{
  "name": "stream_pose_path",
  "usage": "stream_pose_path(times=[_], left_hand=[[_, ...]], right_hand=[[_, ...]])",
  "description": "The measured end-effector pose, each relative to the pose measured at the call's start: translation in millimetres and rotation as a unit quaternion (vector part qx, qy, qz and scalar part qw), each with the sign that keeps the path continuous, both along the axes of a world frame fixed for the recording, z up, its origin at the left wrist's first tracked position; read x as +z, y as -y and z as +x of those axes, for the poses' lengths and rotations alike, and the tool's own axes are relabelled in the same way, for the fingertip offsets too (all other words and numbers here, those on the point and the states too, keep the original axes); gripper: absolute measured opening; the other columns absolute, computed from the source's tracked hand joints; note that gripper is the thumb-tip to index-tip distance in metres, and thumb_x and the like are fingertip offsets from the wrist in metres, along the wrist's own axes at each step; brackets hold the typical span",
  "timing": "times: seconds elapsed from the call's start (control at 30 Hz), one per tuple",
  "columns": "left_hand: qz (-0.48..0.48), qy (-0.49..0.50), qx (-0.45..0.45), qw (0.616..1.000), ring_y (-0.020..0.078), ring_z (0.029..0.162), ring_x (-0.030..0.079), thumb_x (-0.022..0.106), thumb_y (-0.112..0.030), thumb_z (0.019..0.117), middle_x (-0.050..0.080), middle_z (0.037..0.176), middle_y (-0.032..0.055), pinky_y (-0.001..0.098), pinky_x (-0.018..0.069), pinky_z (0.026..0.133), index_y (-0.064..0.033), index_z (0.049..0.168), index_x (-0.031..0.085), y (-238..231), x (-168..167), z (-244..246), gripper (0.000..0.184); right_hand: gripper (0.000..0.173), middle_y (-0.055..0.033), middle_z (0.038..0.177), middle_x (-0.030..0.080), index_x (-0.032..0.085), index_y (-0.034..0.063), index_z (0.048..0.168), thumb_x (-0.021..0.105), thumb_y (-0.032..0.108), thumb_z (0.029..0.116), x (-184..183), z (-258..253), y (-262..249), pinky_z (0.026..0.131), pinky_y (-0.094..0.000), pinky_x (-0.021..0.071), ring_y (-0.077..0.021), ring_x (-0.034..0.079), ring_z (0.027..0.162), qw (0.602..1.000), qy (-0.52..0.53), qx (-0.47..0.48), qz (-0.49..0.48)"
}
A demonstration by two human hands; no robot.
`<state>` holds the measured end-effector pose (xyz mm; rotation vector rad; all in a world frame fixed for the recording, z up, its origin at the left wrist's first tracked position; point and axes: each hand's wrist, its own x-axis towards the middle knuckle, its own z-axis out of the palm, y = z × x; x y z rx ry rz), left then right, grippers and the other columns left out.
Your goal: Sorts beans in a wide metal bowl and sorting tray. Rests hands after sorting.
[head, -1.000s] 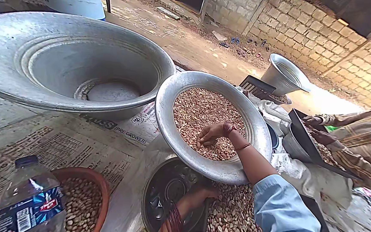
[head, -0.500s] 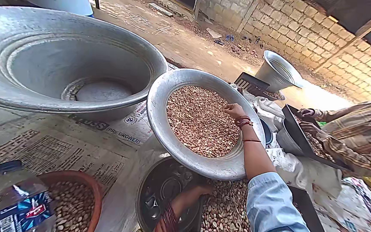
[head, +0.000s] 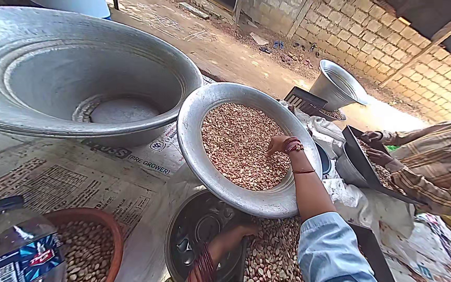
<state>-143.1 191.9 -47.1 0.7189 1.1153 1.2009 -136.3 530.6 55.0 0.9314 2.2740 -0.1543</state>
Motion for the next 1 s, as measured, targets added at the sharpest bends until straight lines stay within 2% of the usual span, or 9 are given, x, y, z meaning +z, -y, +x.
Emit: stream_pose_path(times=[0.13, 0.27, 0.47, 0.6, 0.67, 0.73, 0.8, 0.9, 1.0], left_hand=[[-0.006, 0.005, 0.004, 1.0, 0.0078, 0.094, 0.06, 0.063, -0.007, 0.0914, 0.065, 0.098, 0.004, 0.0279, 0.0487, 0.089, 0.0013, 0.105, 0.066, 1, 4, 0, 0.016], [-0.003, 0.001, 0.003, 1.0, 0.008, 0.094, 0.06, 0.063, -0.007, 0.0907, 0.065, 0.099, 0.0041, 0.0282, 0.0488, 0.089, 0.0009, 0.107, 0.065, 1, 3, -1, 0.018], [0.003, 0.002, -0.005, 1.0, 0.0079, 0.092, 0.06, 0.063, -0.006, 0.092, 0.065, 0.096, 0.0037, 0.0285, 0.0489, 0.088, 0.0019, 0.105, 0.066, 0, 1, -1, 0.016], [0.014, -0.021, 0.009, 1.0, 0.0057, 0.088, 0.059, 0.06, 0.0, 0.0949, 0.065, 0.091, 0.0033, 0.0253, 0.0488, 0.088, 0.0034, 0.097, 0.067, 0, 3, 1, 0.008], [0.03, -0.03, 0.013, 0.999, 0.004, 0.09, 0.059, 0.058, -0.001, 0.0945, 0.066, 0.092, 0.0023, 0.025, 0.0482, 0.089, 0.0022, 0.094, 0.069, -1, -6, 2, 0.011], [0.029, -0.023, 0.024, 0.999, 0.0058, 0.094, 0.06, 0.061, -0.001, 0.0934, 0.067, 0.099, 0.0063, 0.0261, 0.0489, 0.091, 0.0056, 0.103, 0.068, 0, -4, 2, 0.014], [0.016, -0.014, 0.03, 0.999, 0.0095, 0.099, 0.059, 0.062, 0.0, 0.0937, 0.065, 0.107, 0.0117, 0.0275, 0.0482, 0.093, 0.0103, 0.115, 0.063, 2, 6, 2, 0.024], [0.031, -0.023, 0.029, 0.999, 0.0126, 0.108, 0.059, 0.065, -0.01, 0.0921, 0.064, 0.118, 0.0144, 0.0315, 0.0475, 0.098, 0.0097, 0.121, 0.061, 1, -3, 2, 0.035], [0.026, -0.024, 0.026, 0.999, 0.0151, 0.113, 0.058, 0.065, -0.01, 0.0934, 0.063, 0.124, 0.0171, 0.033, 0.0464, 0.101, 0.0093, 0.125, 0.06, 1, -1, 2, 0.038]], right_hand=[[0.045, -0.0285, 0.107, 0.069, 0.073, -0.0075, 0.101, 0.08, 0.035, 0.0903, -2, -7, 9, 0.094, -0.0658, 0.0449, -0.0432, 0.065, 0.106, 1.0, 0.019, 0.006, 0.018], [0.038, -0.029, 0.108, 0.069, 0.073, -0.009, 0.103, 0.078, 0.028, 0.0917, -3, -8, 11, 0.094, -0.0657, 0.0445, -0.0436, 0.065, 0.106, 1.0, 0.021, 0.003, 0.009], [0.038, -0.0298, 0.107, 0.07, 0.074, -0.0086, 0.102, 0.074, 0.028, 0.0952, 4, -8, 14, 0.096, -0.0678, 0.044, -0.0457, 0.065, 0.107, 0.999, -0.004, 0.039, -0.007], [0.03, -0.021, 0.095, 0.071, 0.074, -0.0051, 0.106, 0.069, 0.024, 0.099, 38, -21, 67, 0.087, -0.0539, 0.0491, -0.0323, 0.066, 0.089, 0.978, -0.123, 0.159, -0.06], [0.026, -0.0122, 0.085, 0.066, 0.073, -0.0021, 0.105, 0.067, 0.023, 0.0997, 61, -23, 115, 0.075, -0.0415, 0.046, -0.0195, 0.057, 0.076, 0.959, -0.165, 0.209, -0.097], [0.024, -0.0069, 0.078, 0.063, 0.072, -0.0004, 0.102, 0.066, 0.023, 0.0998, 80, -19, 157, 0.066, -0.0329, 0.0435, -0.0123, 0.052, 0.068, 0.932, -0.196, 0.269, -0.142], [0.022, -0.009, 0.08, 0.067, 0.072, -0.0011, 0.101, 0.066, 0.019, 0.0993, 90, -14, 190, 0.066, -0.0333, 0.0469, -0.0139, 0.059, 0.07, 0.896, -0.227, 0.33, -0.191], [0.017, -0.0136, 0.099, 0.075, 0.072, -0.0017, 0.108, 0.068, 0.012, 0.0984, 93, -10, 211, 0.082, -0.0325, 0.059, -0.0186, 0.074, 0.088, 0.849, -0.281, 0.38, -0.236], [0.018, -0.0119, 0.098, 0.075, 0.073, -0.0004, 0.106, 0.061, 0.011, 0.1009, 87, 1, 201, 0.083, -0.0349, 0.0582, -0.0183, 0.073, 0.09, 0.874, -0.322, 0.328, -0.157]])
